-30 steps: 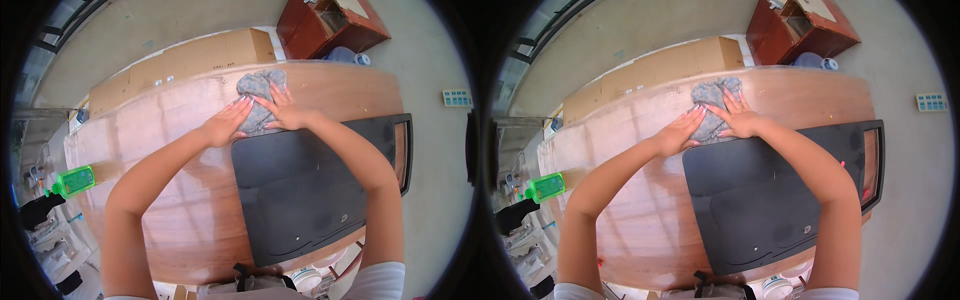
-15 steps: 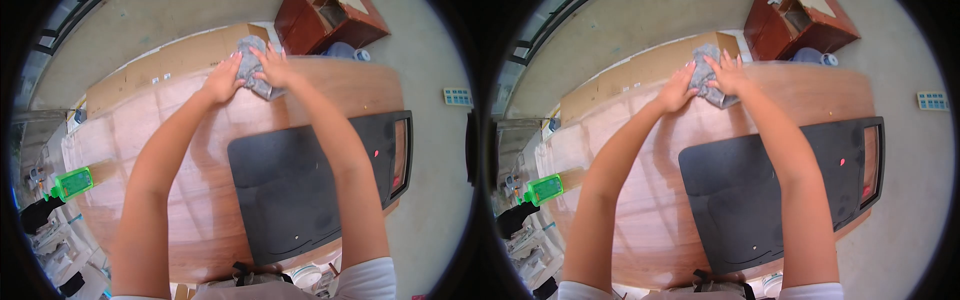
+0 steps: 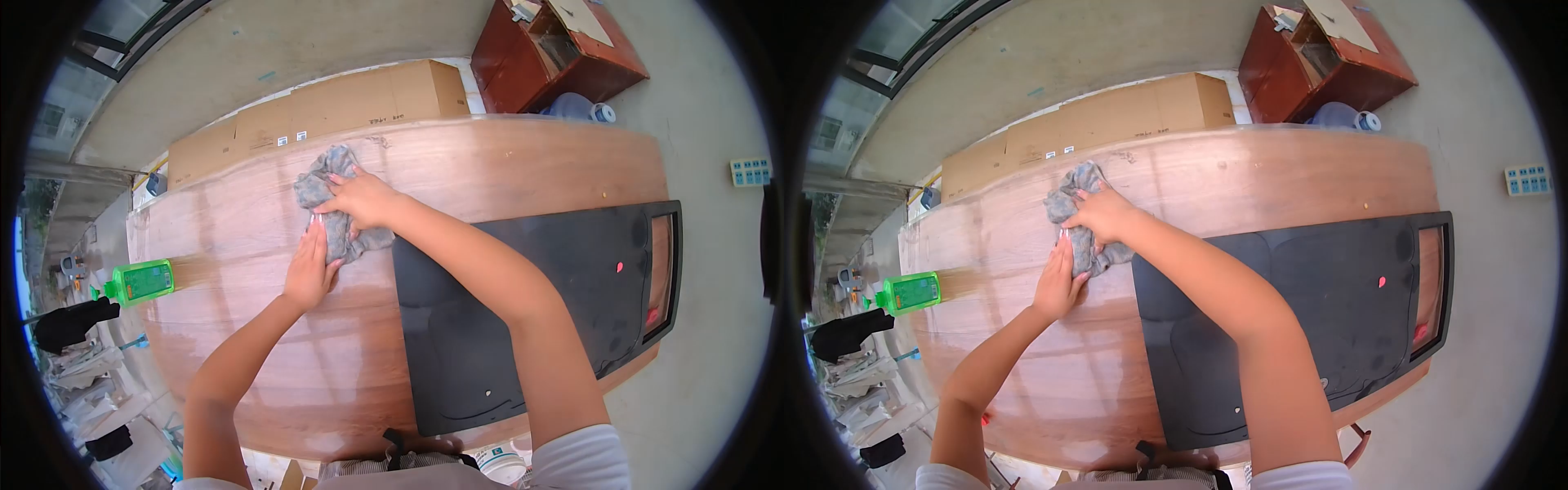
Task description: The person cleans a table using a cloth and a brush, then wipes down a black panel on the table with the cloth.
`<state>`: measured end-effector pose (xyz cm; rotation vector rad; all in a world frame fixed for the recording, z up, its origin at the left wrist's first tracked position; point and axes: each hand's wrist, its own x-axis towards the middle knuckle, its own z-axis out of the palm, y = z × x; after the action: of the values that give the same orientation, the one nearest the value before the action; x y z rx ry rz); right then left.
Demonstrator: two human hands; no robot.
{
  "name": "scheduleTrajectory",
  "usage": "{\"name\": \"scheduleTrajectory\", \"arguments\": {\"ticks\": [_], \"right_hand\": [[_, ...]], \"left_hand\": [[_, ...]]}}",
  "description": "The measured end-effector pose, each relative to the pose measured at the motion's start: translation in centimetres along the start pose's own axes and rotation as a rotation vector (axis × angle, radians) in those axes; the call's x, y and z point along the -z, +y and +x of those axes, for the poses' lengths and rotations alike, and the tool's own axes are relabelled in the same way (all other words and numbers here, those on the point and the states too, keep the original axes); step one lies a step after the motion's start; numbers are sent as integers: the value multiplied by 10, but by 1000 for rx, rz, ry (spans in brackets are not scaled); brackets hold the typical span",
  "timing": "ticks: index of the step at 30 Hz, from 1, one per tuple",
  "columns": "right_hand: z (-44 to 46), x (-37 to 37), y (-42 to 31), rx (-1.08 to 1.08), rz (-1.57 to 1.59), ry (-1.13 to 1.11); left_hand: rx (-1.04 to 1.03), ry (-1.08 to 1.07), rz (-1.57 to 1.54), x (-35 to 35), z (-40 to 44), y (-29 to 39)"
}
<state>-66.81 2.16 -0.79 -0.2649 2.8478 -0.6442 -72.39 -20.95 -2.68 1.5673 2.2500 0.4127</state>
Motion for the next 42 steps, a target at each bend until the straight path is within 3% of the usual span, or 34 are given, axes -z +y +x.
{"name": "scheduleTrajectory", "arguments": {"ticks": [5,7,12,16,19,23,27,34,42], "right_hand": [[-25,-14,12,-173,57,215],[-40,-1,22,-389,53,269],[-69,18,68,-666,135,410],[-56,19,57,-721,158,404],[-49,27,26,-665,163,139],[-32,-6,-32,-487,45,60],[-6,-23,-92,-397,-66,-76],[-27,-126,-211,-255,-53,56],[-153,-184,-329,-407,28,-14]], "left_hand": [[-85,12,30,6,40,-3],[-118,-31,29,18,80,-4],[-129,-53,35,16,169,28],[-64,-56,-25,14,155,32],[-76,-21,-41,2,105,22],[-64,36,-43,-5,23,10],[93,-20,-46,4,-48,12],[181,-110,-98,-14,-196,10],[50,-289,-126,-50,-313,71]]}}
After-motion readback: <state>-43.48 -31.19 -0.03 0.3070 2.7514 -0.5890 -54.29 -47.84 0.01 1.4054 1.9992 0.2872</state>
